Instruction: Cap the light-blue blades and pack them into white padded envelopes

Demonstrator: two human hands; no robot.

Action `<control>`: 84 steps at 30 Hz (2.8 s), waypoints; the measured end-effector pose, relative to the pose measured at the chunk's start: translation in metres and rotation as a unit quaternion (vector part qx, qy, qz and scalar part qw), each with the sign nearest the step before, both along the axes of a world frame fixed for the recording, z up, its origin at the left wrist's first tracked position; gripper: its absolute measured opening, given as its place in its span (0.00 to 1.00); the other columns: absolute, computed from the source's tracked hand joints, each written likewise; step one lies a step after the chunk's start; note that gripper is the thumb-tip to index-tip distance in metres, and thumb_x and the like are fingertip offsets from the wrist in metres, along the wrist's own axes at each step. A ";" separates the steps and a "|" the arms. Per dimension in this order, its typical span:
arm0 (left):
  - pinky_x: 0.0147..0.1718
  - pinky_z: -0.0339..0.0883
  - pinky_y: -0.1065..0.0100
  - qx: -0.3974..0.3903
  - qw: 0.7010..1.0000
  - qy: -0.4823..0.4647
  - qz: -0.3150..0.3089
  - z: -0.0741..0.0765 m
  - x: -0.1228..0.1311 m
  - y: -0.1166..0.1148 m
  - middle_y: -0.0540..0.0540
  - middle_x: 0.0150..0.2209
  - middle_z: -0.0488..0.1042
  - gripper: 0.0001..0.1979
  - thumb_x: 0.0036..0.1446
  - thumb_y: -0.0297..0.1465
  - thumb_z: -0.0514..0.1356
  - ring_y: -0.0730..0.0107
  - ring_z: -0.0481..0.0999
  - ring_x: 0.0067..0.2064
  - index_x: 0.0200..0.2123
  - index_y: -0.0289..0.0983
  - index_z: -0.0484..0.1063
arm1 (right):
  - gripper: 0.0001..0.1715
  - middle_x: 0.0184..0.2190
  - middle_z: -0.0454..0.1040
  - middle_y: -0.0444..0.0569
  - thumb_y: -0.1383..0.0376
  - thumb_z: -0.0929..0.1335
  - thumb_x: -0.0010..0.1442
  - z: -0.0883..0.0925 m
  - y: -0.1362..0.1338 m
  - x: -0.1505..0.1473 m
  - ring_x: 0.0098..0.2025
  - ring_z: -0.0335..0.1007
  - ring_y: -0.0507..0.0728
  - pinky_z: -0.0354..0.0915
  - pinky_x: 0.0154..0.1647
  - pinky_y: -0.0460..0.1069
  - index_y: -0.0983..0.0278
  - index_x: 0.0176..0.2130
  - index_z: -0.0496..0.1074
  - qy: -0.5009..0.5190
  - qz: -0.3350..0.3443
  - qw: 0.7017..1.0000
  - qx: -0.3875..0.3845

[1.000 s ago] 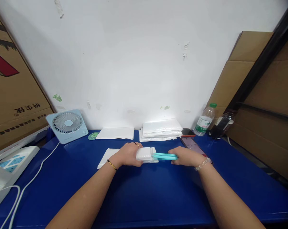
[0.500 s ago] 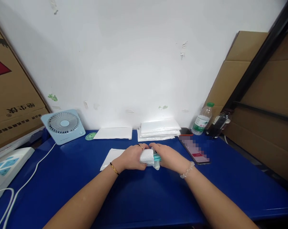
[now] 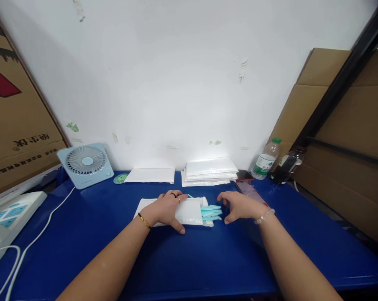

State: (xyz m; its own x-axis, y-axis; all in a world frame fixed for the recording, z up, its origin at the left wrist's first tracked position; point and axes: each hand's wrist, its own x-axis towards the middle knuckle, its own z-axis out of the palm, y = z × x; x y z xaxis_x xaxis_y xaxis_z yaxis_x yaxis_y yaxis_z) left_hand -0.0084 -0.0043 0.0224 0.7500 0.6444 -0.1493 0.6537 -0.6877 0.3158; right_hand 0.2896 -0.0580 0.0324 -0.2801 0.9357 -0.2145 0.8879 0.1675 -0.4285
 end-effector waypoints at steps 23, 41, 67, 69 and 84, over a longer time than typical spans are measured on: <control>0.50 0.58 0.53 -0.009 0.999 -0.035 0.011 0.004 0.003 -0.002 0.41 0.50 0.63 0.50 0.30 0.51 0.67 0.47 0.61 0.53 0.59 0.44 0.58 | 0.22 0.43 0.70 0.51 0.76 0.64 0.49 -0.013 0.009 -0.035 0.35 0.69 0.53 0.64 0.37 0.47 0.64 0.44 0.72 0.090 0.070 0.977 0.178; 0.40 0.64 0.64 0.031 0.994 -0.104 0.019 0.009 0.002 -0.002 0.44 0.43 0.66 0.31 0.37 0.37 0.63 0.59 0.70 0.41 0.48 0.38 0.64 | 0.16 0.23 0.66 0.39 0.61 0.65 0.54 0.005 0.004 -0.029 0.22 0.69 0.53 0.64 0.24 0.47 0.61 0.42 0.58 0.443 -0.131 0.879 0.118; 0.57 0.53 0.53 -0.069 0.938 -0.336 0.056 0.027 -0.005 -0.003 0.38 0.61 0.56 0.49 0.39 0.44 0.68 0.49 0.57 0.60 0.62 0.39 0.50 | 0.16 0.28 0.73 0.46 0.54 0.65 0.57 0.094 0.003 -0.058 0.32 0.66 0.55 0.61 0.32 0.48 0.64 0.30 0.74 0.320 -0.084 0.911 0.247; 0.58 0.53 0.54 -0.100 0.918 -0.379 0.054 0.028 -0.007 -0.001 0.39 0.62 0.56 0.46 0.43 0.44 0.66 0.51 0.57 0.60 0.62 0.38 0.50 | 0.15 0.28 0.73 0.46 0.55 0.66 0.56 0.128 -0.004 -0.060 0.32 0.67 0.55 0.60 0.32 0.48 0.64 0.29 0.74 0.247 -0.027 0.928 0.277; 0.43 0.68 0.61 -0.454 0.769 -0.450 0.024 0.018 0.007 -0.018 0.40 0.42 0.76 0.23 0.46 0.39 0.67 0.59 0.75 0.42 0.44 0.33 0.72 | 0.31 0.42 0.76 0.51 0.44 0.59 0.59 0.148 -0.011 -0.062 0.45 0.71 0.60 0.67 0.43 0.52 0.61 0.46 0.74 0.419 0.005 0.888 0.190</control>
State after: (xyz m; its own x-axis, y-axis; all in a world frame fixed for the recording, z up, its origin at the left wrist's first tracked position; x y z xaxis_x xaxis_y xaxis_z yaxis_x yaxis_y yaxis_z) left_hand -0.0019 -0.0228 0.0409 0.7916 0.6110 0.0124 -0.0930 0.1004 0.9906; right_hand 0.2273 -0.0693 0.1804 -0.2015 0.8921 0.4045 0.2820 0.4483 -0.8482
